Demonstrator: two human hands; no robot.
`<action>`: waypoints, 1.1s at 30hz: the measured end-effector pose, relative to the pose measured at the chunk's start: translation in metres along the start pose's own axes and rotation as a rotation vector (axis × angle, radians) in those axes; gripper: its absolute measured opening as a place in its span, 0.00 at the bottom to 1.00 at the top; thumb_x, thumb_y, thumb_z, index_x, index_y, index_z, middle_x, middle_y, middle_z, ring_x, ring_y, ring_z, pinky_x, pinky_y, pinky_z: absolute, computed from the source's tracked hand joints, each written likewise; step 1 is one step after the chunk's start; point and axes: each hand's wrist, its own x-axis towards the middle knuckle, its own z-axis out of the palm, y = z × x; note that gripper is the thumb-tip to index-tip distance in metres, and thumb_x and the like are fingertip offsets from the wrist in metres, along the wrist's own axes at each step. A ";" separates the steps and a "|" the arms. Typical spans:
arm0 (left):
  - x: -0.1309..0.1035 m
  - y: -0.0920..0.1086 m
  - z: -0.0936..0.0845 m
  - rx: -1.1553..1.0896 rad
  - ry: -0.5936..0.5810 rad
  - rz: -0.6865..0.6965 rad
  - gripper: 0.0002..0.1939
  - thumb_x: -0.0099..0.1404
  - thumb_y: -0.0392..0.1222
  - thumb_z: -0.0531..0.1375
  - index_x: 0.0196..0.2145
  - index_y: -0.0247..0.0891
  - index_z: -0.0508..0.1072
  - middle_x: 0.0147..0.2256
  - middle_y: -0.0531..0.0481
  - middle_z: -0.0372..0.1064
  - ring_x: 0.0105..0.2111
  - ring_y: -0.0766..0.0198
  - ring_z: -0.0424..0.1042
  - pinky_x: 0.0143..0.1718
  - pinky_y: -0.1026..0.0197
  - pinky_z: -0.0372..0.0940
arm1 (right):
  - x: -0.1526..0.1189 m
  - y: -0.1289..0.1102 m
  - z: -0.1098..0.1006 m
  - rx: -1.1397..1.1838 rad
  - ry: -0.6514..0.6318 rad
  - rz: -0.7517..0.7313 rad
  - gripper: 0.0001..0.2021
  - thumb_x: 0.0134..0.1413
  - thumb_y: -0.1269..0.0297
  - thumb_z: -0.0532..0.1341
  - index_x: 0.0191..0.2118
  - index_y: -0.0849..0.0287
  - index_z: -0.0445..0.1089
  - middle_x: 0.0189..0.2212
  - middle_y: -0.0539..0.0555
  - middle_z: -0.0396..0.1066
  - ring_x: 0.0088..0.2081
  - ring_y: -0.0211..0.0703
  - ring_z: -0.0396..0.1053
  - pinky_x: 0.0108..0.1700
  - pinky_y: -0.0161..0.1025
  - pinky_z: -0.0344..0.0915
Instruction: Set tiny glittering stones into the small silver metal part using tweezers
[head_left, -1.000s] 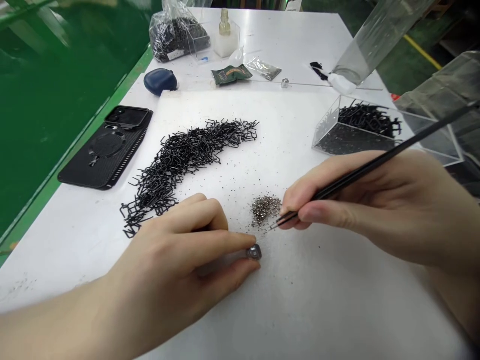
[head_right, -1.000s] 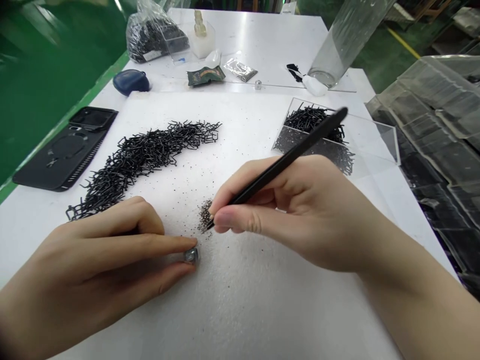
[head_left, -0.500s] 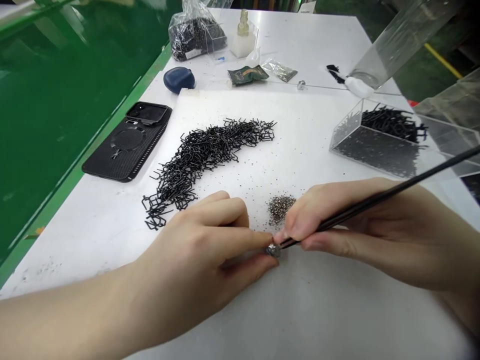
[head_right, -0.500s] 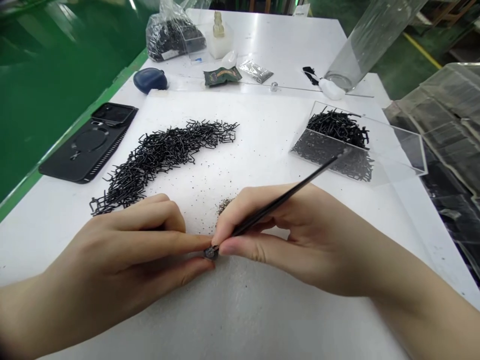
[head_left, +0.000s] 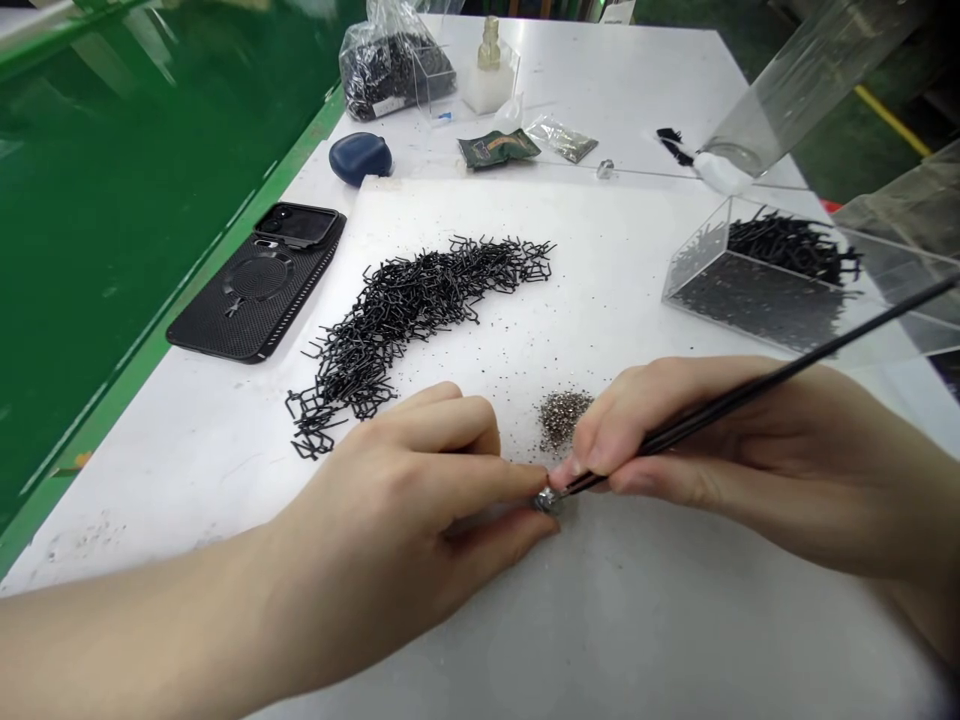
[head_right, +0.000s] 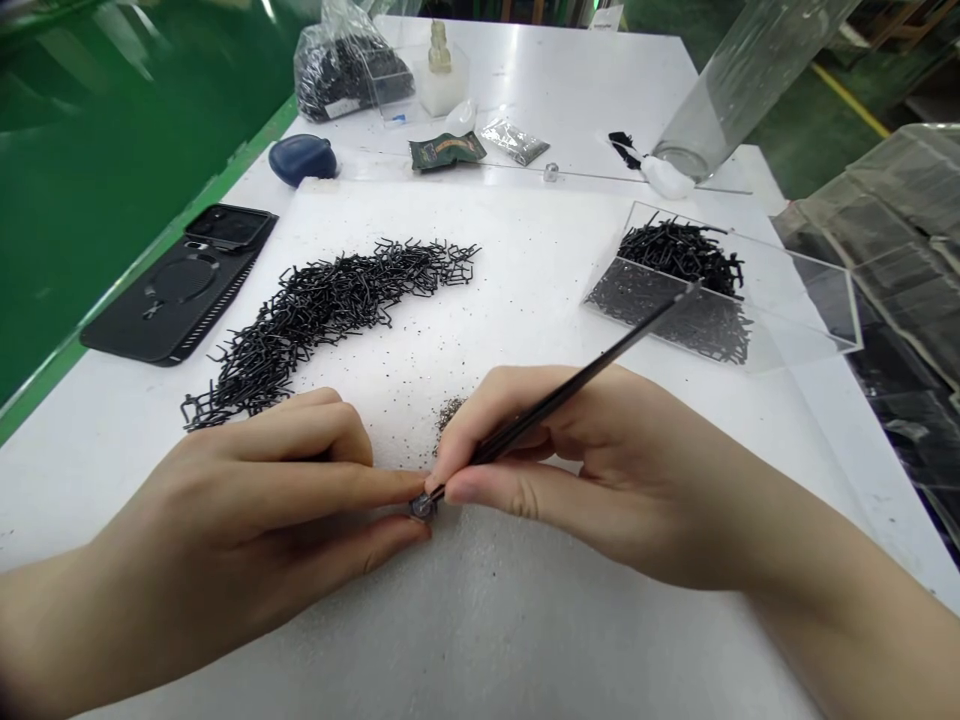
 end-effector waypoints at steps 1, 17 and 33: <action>0.000 0.000 0.000 0.001 0.000 -0.001 0.05 0.79 0.33 0.70 0.46 0.39 0.88 0.34 0.57 0.68 0.29 0.71 0.67 0.27 0.68 0.62 | 0.000 0.000 0.000 -0.009 0.002 -0.005 0.08 0.64 0.69 0.77 0.41 0.43 0.89 0.40 0.45 0.90 0.43 0.39 0.89 0.48 0.27 0.84; 0.000 0.000 -0.001 0.008 0.010 0.007 0.05 0.80 0.34 0.70 0.47 0.39 0.89 0.33 0.57 0.69 0.28 0.71 0.66 0.26 0.67 0.61 | -0.001 0.000 0.000 -0.018 -0.011 0.001 0.06 0.66 0.67 0.76 0.42 0.44 0.88 0.40 0.44 0.90 0.43 0.38 0.89 0.48 0.27 0.84; 0.003 0.001 -0.002 0.009 -0.007 -0.019 0.07 0.78 0.32 0.70 0.47 0.40 0.90 0.32 0.56 0.69 0.27 0.70 0.65 0.25 0.66 0.60 | 0.001 0.001 0.000 -0.009 -0.025 -0.015 0.06 0.66 0.68 0.78 0.42 0.46 0.89 0.40 0.48 0.91 0.43 0.44 0.89 0.46 0.32 0.86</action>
